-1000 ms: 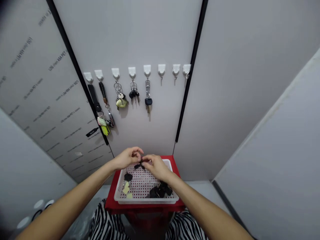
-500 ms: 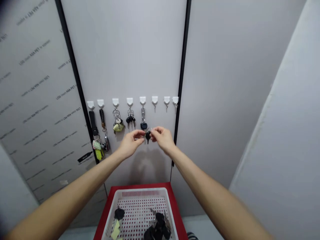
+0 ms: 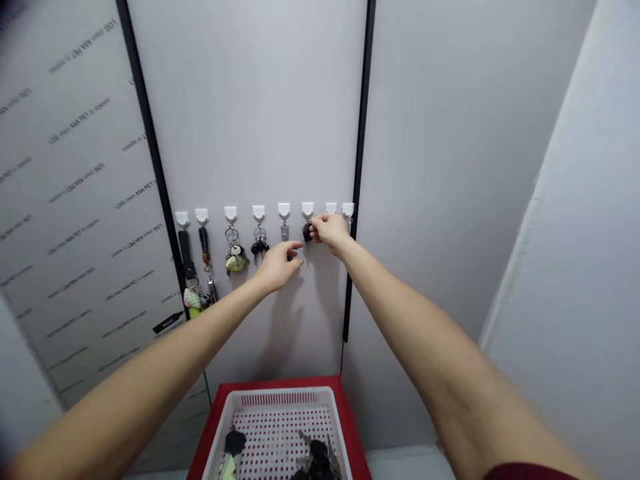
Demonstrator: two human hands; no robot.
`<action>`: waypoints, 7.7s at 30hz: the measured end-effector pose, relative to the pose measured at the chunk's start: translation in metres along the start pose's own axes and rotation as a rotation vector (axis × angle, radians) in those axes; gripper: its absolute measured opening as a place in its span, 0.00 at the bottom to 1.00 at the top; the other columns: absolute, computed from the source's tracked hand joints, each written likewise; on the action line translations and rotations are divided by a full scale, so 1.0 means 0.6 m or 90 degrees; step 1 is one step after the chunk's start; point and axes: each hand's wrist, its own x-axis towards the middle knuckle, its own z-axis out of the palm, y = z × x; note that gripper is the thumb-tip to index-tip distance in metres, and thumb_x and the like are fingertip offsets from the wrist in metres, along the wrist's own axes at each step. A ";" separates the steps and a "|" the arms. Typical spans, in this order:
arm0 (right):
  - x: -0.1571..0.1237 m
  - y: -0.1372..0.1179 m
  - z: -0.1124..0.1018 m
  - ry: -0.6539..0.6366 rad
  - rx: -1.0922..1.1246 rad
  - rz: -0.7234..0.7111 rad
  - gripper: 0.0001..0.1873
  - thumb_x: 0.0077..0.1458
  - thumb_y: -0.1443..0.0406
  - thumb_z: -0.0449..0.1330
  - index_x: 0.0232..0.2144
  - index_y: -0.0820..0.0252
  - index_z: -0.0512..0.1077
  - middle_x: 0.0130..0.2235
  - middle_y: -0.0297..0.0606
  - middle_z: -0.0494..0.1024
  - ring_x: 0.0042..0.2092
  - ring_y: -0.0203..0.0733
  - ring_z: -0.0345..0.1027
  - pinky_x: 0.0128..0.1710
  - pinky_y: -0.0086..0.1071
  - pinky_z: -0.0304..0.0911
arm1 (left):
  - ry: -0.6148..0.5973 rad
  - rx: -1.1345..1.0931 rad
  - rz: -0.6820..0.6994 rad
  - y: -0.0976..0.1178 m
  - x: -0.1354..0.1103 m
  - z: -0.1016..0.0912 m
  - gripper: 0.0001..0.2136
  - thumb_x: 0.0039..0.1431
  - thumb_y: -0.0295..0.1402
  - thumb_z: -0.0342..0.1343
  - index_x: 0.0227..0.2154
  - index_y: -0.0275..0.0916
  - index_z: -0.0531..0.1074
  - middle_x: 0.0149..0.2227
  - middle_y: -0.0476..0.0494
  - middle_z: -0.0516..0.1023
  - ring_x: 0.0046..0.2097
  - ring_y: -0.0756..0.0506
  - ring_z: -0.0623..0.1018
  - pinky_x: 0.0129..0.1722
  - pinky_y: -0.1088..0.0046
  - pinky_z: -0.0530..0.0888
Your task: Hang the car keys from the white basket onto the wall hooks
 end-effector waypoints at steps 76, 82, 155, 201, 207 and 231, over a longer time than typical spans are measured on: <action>-0.273 0.195 0.011 -0.265 -0.290 -0.120 0.10 0.39 0.69 0.49 0.28 0.61 0.65 0.26 0.32 0.69 0.28 0.32 0.60 0.29 0.27 0.55 | -0.154 0.070 0.149 -0.113 -0.220 0.045 0.07 0.41 0.21 0.43 0.24 0.37 0.62 0.27 0.48 0.65 0.33 0.51 0.64 0.33 0.76 0.60; -0.266 0.176 0.010 -0.282 -0.339 -0.219 0.07 0.39 0.69 0.50 0.25 0.61 0.66 0.26 0.34 0.69 0.29 0.33 0.60 0.30 0.26 0.55 | -0.131 0.023 0.143 -0.101 -0.206 0.045 0.07 0.40 0.21 0.42 0.23 0.37 0.62 0.27 0.48 0.65 0.33 0.51 0.64 0.33 0.75 0.61; -0.344 0.284 -0.018 -0.478 -0.583 -0.171 0.07 0.37 0.73 0.47 0.22 0.62 0.62 0.21 0.34 0.66 0.26 0.32 0.57 0.29 0.24 0.51 | -0.312 -0.288 -0.346 -0.144 -0.335 0.194 0.18 0.36 0.19 0.43 0.36 0.34 0.60 0.34 0.43 0.67 0.31 0.52 0.67 0.29 0.78 0.62; 0.044 0.004 -0.135 0.114 -0.597 -0.256 0.06 0.35 0.72 0.52 0.19 0.63 0.68 0.18 0.32 0.67 0.21 0.30 0.58 0.25 0.27 0.55 | -0.125 -0.181 -0.095 0.019 -0.058 0.095 0.17 0.39 0.27 0.47 0.37 0.38 0.60 0.40 0.44 0.63 0.35 0.51 0.67 0.33 0.77 0.64; 0.014 0.032 -0.140 0.142 -0.597 -0.243 0.07 0.36 0.71 0.50 0.19 0.61 0.68 0.18 0.33 0.68 0.23 0.33 0.59 0.26 0.28 0.56 | -0.105 -0.298 -0.194 -0.056 -0.109 0.099 0.15 0.38 0.24 0.48 0.34 0.37 0.61 0.37 0.45 0.64 0.30 0.54 0.66 0.28 0.79 0.64; -0.230 0.055 0.088 -0.321 0.104 -0.124 0.36 0.42 0.72 0.47 0.50 0.50 0.31 0.17 0.24 0.56 0.17 0.27 0.49 0.17 0.23 0.50 | 0.082 -0.550 -0.108 -0.056 -0.168 -0.041 0.34 0.39 0.22 0.48 0.49 0.45 0.38 0.16 0.59 0.54 0.19 0.58 0.57 0.20 0.84 0.59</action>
